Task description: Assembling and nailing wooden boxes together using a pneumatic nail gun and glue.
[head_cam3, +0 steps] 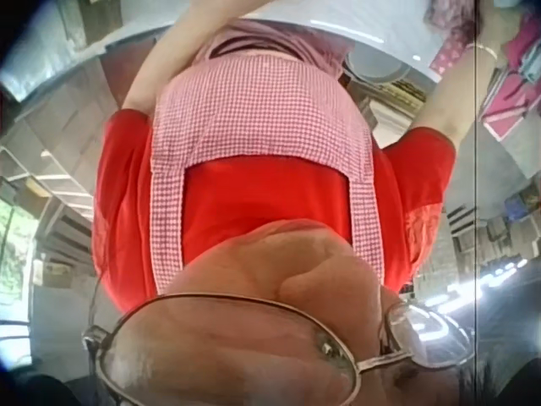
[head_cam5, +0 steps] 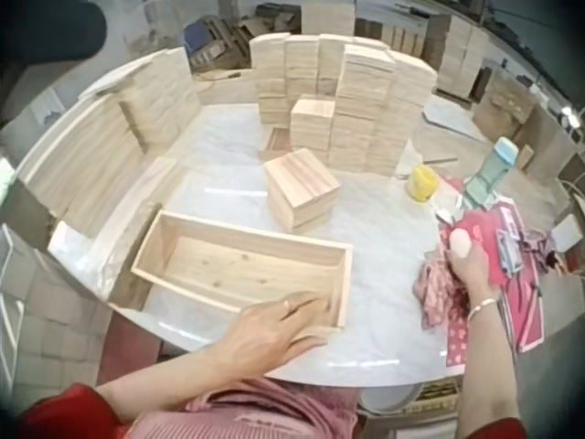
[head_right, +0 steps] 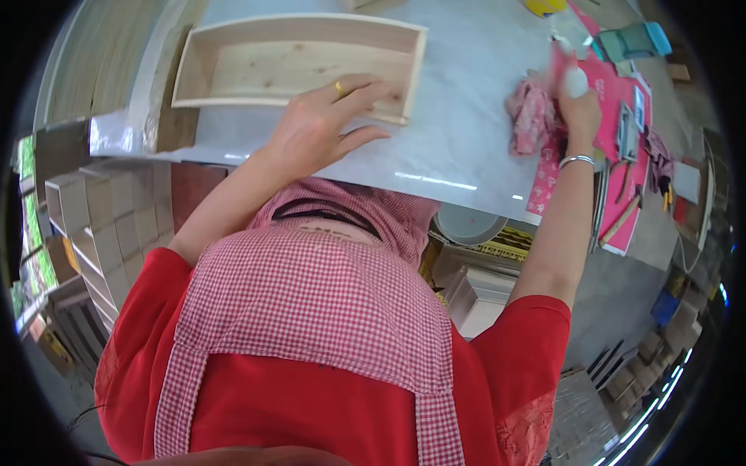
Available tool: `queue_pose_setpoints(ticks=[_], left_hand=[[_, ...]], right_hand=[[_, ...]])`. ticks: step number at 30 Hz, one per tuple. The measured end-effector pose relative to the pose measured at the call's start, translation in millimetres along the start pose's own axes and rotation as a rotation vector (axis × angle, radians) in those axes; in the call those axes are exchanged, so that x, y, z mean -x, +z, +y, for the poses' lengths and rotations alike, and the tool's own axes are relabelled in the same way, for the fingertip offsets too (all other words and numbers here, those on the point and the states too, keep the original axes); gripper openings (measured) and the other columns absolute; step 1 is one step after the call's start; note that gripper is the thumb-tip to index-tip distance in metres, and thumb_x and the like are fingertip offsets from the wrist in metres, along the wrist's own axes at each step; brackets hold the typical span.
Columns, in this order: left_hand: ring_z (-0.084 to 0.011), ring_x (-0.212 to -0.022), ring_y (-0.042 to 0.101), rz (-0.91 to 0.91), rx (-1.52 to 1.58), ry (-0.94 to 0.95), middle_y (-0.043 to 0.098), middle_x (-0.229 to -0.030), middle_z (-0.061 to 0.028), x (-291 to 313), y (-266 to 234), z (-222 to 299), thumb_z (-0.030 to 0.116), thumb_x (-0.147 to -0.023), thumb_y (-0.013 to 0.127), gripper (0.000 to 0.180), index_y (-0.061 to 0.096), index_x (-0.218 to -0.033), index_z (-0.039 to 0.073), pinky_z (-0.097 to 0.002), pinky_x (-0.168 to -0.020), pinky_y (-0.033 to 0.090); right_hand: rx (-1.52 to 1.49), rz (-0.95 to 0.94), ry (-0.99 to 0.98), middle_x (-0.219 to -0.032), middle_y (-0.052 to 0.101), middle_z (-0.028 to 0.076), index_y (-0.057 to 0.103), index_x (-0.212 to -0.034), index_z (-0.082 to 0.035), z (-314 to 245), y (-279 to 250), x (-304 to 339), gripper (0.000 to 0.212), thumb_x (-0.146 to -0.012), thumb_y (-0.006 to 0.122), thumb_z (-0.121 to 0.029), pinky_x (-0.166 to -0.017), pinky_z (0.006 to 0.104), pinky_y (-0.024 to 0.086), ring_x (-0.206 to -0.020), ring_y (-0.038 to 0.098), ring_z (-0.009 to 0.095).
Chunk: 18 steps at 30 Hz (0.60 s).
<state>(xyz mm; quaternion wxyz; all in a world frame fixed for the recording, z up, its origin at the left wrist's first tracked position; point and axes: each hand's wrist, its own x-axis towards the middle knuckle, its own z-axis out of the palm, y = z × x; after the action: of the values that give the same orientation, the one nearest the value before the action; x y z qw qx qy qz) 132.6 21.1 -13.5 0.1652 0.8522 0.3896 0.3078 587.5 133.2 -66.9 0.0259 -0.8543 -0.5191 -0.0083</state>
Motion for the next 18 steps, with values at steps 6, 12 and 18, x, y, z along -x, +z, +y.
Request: queue_pose_setpoints(ticks=[6, 12, 18], left_hand=[[-0.0298, -0.099, 0.065, 0.06, 0.1, 0.017, 0.062, -0.127, -0.0105, 1, 0, -10, 0.025, -0.079, 0.079, 0.041, 0.065, -0.113, 0.006, -0.0386, -0.08, 0.053], [-0.0297, -0.108, 0.062, 0.109, -0.088, 0.115, 0.064, -0.125, -0.0094, 8, -17, -15, 0.027, -0.078, 0.08, 0.041, 0.066, -0.111, 0.007, -0.0411, -0.089, 0.049], [-0.0283, -0.108, 0.062, 0.149, -0.21, 0.06, 0.067, -0.118, -0.0087, 21, -28, -32, 0.03, -0.075, 0.081, 0.041, 0.068, -0.106, 0.007, -0.0406, -0.092, 0.048]], right_hand=[[-0.833, 0.348, 0.08, -0.113, 0.064, 0.019, 0.051, -0.125, 0.012, -9, -46, 49, 0.081, -0.069, 0.09, -0.033, -0.084, 0.0332, 0.054, -0.101, 0.063, 0.021], [-1.082, 0.364, -0.112, -0.113, 0.061, 0.012, 0.053, -0.126, 0.004, -43, -105, 199, 0.059, -0.081, 0.081, -0.023, -0.079, 0.0336, 0.053, -0.1, 0.062, 0.022], [-1.079, 0.186, -0.362, -0.12, 0.057, 0.012, 0.05, -0.128, 0.001, -63, -108, 265, 0.06, -0.082, 0.078, -0.023, -0.091, 0.0353, 0.049, -0.108, 0.058, 0.023]])
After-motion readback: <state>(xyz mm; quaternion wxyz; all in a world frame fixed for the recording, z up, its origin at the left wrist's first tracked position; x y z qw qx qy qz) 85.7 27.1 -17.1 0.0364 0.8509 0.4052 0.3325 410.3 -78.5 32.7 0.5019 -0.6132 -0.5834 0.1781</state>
